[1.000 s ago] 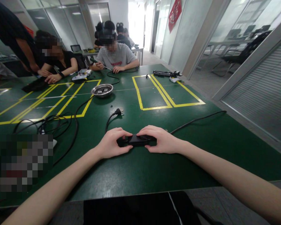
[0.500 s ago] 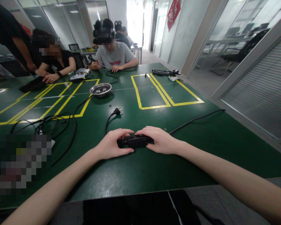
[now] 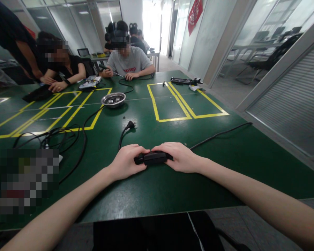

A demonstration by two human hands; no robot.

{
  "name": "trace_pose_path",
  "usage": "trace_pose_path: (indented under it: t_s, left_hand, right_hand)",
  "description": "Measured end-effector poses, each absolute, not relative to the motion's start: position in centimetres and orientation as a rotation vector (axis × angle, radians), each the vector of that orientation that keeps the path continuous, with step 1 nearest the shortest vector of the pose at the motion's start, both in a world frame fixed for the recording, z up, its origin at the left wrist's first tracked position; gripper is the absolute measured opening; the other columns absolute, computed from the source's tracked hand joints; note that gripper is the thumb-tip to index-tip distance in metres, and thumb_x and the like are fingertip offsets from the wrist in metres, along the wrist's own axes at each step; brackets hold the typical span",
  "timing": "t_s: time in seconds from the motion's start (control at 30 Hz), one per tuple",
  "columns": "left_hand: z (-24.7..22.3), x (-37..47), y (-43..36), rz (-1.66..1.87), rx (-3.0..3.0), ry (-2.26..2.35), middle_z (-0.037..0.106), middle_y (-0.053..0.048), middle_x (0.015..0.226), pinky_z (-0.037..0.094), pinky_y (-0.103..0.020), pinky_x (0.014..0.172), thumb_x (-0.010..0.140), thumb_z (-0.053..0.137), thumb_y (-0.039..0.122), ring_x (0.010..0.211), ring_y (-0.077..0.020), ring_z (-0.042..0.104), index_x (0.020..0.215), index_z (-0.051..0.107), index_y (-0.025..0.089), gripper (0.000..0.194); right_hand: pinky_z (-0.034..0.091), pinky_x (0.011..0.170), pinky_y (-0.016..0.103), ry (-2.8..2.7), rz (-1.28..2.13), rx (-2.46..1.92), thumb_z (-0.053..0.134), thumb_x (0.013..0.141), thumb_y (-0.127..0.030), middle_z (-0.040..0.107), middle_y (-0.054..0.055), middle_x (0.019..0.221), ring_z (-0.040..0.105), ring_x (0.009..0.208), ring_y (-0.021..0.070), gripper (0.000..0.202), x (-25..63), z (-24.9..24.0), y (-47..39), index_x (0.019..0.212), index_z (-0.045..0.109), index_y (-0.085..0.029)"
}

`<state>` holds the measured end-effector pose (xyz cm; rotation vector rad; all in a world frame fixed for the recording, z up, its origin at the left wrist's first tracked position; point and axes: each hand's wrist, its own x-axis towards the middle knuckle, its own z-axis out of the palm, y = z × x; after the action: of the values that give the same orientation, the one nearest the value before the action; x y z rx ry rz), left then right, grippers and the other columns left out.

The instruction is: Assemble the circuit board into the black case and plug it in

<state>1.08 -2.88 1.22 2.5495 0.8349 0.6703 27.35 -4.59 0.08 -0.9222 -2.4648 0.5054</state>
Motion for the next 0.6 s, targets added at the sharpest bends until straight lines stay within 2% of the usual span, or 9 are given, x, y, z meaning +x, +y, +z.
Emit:
trace_pose_path:
  t_s: [0.4, 0.6]
  left_hand:
    - [1.17, 1.00, -3.03, 0.677, 2.650, 0.806, 0.074, -0.003, 0.085, 0.052, -0.029, 0.072, 0.087, 0.069, 0.023, 0.074, -0.0178, 0.068, 0.105, 0.070, 0.018, 0.019]
    - [1.13, 1.51, -2.81, 0.653, 2.832, 0.781, 0.075, -0.008, 0.090, 0.051, -0.033, 0.074, 0.097, 0.064, 0.042, 0.079, -0.0213, 0.069, 0.113, 0.069, 0.017, 0.030]
  right_hand:
    - [0.056, 0.088, 0.036, -2.507, 0.448, -0.922, 0.059, 0.088, -0.011, 0.077, 0.011, 0.113, 0.074, 0.102, 0.0247, 0.045, 27.46, 0.03, -4.63, 0.132, 0.064, -0.018]
    - [0.056, 0.088, 0.036, -2.475, 0.459, -0.929, 0.062, 0.091, -0.016, 0.078, 0.011, 0.112, 0.075, 0.099, 0.0245, 0.042, 27.40, -0.10, -4.54, 0.132, 0.065, -0.018]
